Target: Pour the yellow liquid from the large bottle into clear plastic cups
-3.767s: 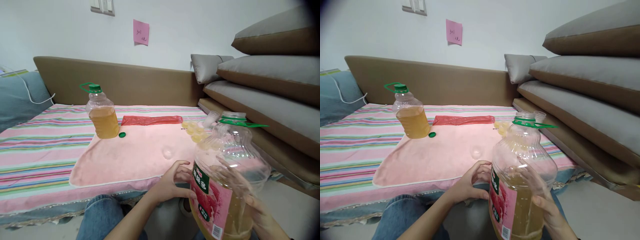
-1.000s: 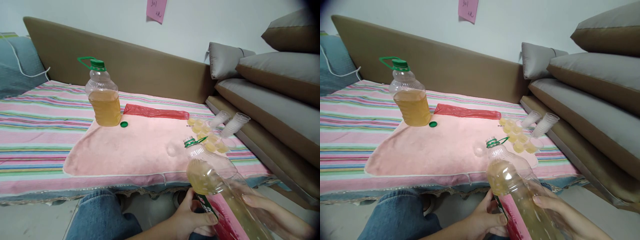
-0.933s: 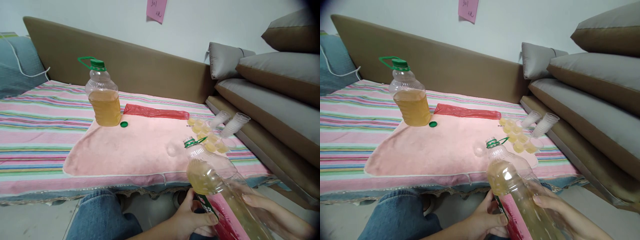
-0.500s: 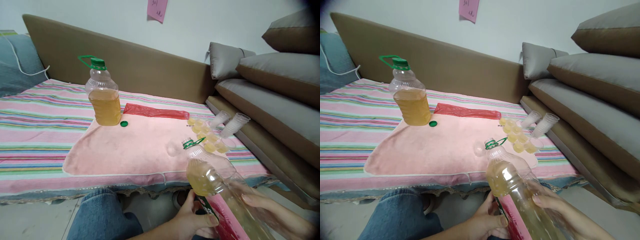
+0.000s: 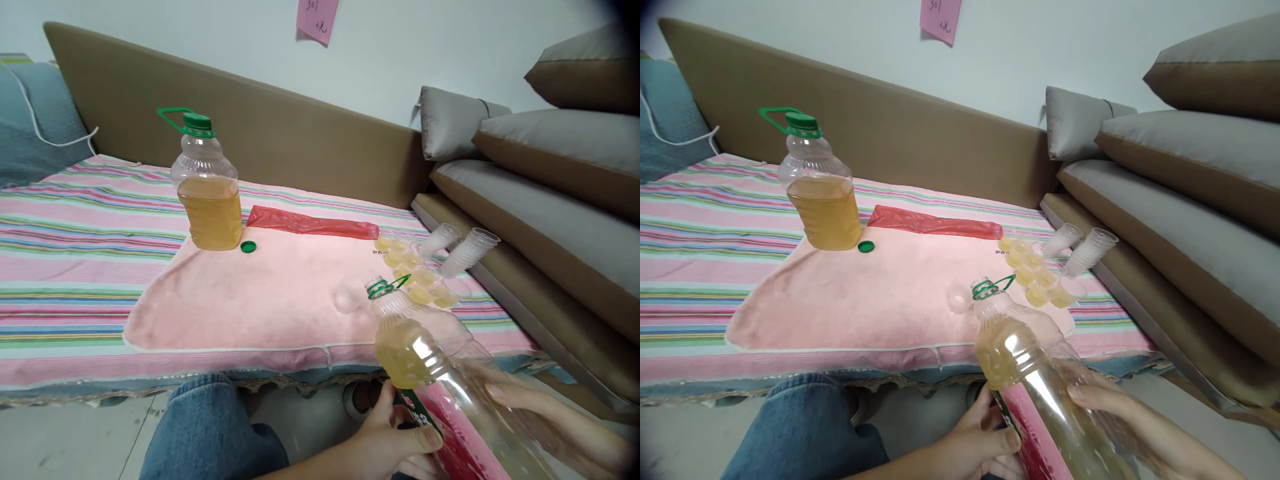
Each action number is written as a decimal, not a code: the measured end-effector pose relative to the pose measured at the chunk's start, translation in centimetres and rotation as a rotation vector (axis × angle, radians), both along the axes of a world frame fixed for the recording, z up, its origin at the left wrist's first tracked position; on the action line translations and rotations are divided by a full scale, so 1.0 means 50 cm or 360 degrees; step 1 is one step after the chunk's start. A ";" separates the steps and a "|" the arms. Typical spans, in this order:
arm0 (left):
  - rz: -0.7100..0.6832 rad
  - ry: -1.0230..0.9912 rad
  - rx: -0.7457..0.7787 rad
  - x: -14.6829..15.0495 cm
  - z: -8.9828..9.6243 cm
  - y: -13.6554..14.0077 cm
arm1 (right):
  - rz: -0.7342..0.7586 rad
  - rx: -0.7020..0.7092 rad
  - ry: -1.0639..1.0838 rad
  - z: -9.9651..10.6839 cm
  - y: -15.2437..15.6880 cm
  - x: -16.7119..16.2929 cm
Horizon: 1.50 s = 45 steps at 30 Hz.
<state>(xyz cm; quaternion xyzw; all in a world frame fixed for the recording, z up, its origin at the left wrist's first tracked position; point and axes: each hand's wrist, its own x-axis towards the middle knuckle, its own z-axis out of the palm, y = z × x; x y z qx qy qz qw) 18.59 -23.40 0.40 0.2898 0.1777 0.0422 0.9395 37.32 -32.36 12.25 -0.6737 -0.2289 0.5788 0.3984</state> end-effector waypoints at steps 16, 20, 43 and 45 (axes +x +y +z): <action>0.0010 -0.0113 -0.0041 0.004 0.003 0.001 | -0.0105 -0.0084 -0.0102 -0.012 0.003 0.017; -0.0025 -0.0118 -0.0001 0.005 -0.004 -0.002 | -0.0082 -0.0108 -0.0064 -0.008 0.007 0.015; -0.0049 -0.0211 -0.0104 0.008 -0.012 -0.006 | -0.0027 -0.0113 -0.0146 -0.026 -0.002 0.045; -0.0058 -0.0206 -0.0093 0.008 -0.012 -0.005 | -0.0013 -0.0134 -0.0103 -0.020 0.001 0.040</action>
